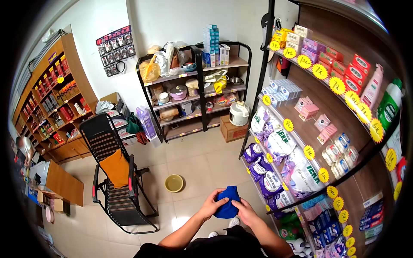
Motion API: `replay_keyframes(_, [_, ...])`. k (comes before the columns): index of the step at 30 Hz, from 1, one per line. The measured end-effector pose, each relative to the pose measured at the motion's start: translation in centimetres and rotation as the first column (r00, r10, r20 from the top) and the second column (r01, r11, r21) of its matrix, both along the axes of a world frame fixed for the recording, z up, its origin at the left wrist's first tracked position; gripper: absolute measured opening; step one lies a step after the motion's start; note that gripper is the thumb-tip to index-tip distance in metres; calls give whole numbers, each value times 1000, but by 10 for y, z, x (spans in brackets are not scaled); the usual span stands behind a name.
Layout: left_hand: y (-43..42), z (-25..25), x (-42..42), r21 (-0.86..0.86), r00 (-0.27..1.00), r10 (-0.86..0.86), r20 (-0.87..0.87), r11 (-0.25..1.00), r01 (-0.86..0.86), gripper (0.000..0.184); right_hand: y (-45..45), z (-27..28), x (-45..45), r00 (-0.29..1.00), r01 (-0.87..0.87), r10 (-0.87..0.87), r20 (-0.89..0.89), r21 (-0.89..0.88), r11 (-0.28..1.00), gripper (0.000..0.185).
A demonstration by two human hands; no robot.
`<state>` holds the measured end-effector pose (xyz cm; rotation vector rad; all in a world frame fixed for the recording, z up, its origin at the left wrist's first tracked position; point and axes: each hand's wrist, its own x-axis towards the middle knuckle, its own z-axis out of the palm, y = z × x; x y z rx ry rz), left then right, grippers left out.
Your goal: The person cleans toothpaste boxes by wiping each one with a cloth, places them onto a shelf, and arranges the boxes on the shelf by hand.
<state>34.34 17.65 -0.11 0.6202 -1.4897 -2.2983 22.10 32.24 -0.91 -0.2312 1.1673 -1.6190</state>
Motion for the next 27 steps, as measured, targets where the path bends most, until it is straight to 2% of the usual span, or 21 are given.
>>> replay_keyframes(2, [-26, 0, -3, -15, 998, 54, 22, 998, -53, 47, -34, -1, -12, 993, -120, 120, 9, -31, 992, 46])
replay_keyframes(5, [-68, 3, -10, -13, 987, 138, 76, 990, -138, 42, -81, -3, -37, 990, -136, 138, 38, -33, 990, 40])
replay_keyframes(8, [-124, -3, -23, -52, 999, 34, -23, 998, -35, 41, -136, -24, -69, 960, -162, 204, 190, -214, 963, 47])
replay_keyframes(9, [-140, -6, -28, -53, 999, 39, -17, 998, -40, 41, -152, -26, -78, 928, -172, 256, 272, -297, 939, 51])
replay_keyframes(10, [-157, -8, -37, -67, 998, 48, -37, 996, -51, 40, -169, -27, -88, 926, -176, 262, 273, -302, 937, 51])
replay_keyframes(12, [-202, -4, -67, -98, 996, 59, -60, 993, -65, 39, -212, -21, -111, 846, -143, 322, 425, -402, 905, 59])
replay_keyframes(15, [-255, -4, -105, 4, 984, 179, -18, 984, -179, 29, -267, -18, -151, 844, -94, 270, 463, -367, 926, 61])
replay_keyframes(16, [-272, 3, -119, 82, 979, 203, -24, 976, -201, 25, -283, -15, -167, 831, -76, 270, 487, -381, 921, 60])
replay_keyframes(17, [-289, 3, -133, 74, 968, 237, -80, 970, -231, 26, -301, -11, -185, 829, -79, 272, 489, -380, 922, 60])
replay_keyframes(19, [-318, 12, -155, 95, 954, 277, -119, 959, -267, 27, -331, -2, -217, 728, -18, 277, 627, -385, 923, 58])
replay_keyframes(21, [-345, 14, -175, 98, 948, 295, -119, 954, -285, 27, -356, -1, -247, 706, -19, 271, 655, -365, 931, 56])
replay_keyframes(23, [-375, 9, -196, -6, 963, 267, -23, 964, -267, 27, -382, -3, -271, 751, 15, 200, 629, -318, 948, 54])
replay_keyframes(25, [-409, -2, -221, -25, 966, 260, -14, 965, -260, 25, -409, -4, -292, 770, 5, 201, 605, -321, 947, 52])
replay_keyframes(27, [-447, -12, -246, -57, 972, 232, 27, 971, -230, 23, -438, -10, -312, 806, 34, 119, 579, -246, 969, 49])
